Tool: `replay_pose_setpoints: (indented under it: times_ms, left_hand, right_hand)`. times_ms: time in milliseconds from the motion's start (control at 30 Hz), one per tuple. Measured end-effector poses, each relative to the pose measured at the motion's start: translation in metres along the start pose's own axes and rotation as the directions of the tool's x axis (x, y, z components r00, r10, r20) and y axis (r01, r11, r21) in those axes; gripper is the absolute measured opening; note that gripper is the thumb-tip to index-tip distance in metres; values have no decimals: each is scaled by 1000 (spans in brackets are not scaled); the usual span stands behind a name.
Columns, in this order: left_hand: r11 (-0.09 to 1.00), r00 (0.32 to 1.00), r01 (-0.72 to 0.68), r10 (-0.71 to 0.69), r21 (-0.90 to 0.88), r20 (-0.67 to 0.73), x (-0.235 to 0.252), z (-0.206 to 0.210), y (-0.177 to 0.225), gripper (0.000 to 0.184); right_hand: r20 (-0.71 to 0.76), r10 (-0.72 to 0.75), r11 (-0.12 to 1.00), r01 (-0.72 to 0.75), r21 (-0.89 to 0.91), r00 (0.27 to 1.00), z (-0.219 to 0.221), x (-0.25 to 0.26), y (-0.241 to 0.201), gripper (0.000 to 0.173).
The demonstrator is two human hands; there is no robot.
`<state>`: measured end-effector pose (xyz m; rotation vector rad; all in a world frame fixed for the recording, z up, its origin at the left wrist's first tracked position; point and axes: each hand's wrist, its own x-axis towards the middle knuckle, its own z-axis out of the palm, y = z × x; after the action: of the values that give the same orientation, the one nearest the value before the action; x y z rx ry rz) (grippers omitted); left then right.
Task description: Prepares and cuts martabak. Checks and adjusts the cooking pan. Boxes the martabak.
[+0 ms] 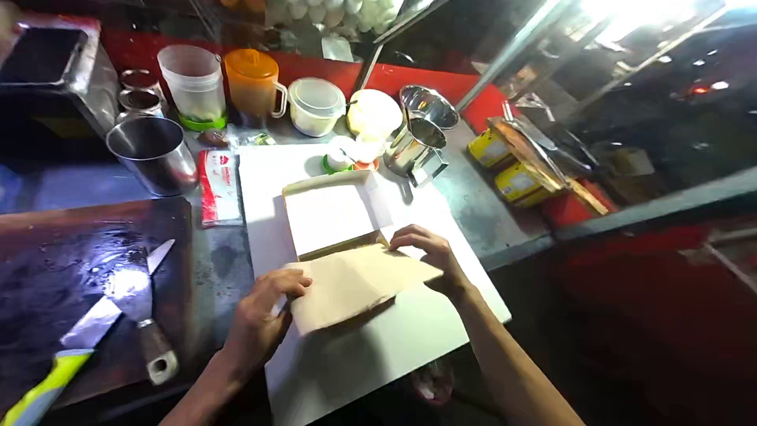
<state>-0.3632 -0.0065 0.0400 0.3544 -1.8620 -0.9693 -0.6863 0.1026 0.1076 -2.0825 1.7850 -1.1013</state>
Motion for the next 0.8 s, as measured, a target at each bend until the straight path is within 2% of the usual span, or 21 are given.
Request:
replay_pose_setpoints:
  times_ms: [100,200,267,333,367,400,433,467,500,567,633,733,800]
  left_hand:
    - [957,992,-93,63,276,114,0,46,-15,14]
    - [879,985,-65,-18,472,170,-15,66,-21,22]
    - [813,992,23,-89,582,85,-21,67,-12,29]
    - [757,964,259,-237,600,-117,-10,62,-1,33]
    - [728,899,433,-396,532,-189,6,58,1,37]
    - [670,779,619,-592,410,-208,27,53,-2,41]
    - [578,631,770,-754,270,-183,49,49,-12,46]
    - [502,527,847,-836,173,-153,67,48,-26,44]
    - [491,506,861,-851,131,-140,79,48,-39,37]
    - [603,618,786,-776,136,-127,89,50,-49,33]
    - [738,748,664,-656,118,-102,80,51,-44,47]
    - [899,916,400,-384,181,-115,38,56,-40,55]
    - [938,969,247,-237,243,-67,5,56,-38,45]
  right_hand:
    - [17,-208,928,203,-313,978,-8,-13,65,19]
    - [58,-273,890,275,-363,960,0,-24,101,22]
    - [17,-194,934,190,-304,981,0,-31,110,24]
    - [-112,24,985,-43,-168,993,0,-26,110,25]
    - [-95,213,974,-219,-62,972,0,-14,106,26]
    - [-5,392,919,-392,35,920,-1,2,104,30]
    - [99,519,843,-527,105,849,2,20,102,36]
    - [165,586,783,-607,137,793,6,36,102,39]
    - [175,603,771,-625,124,778,8,49,102,39]
    - [131,576,806,-587,79,807,2,61,100,42]
    - [103,510,849,-519,103,854,-10,51,100,39]
    - [106,260,943,-276,187,960,-18,9,100,39]
    - [131,95,976,-118,182,987,-16,-21,94,48]
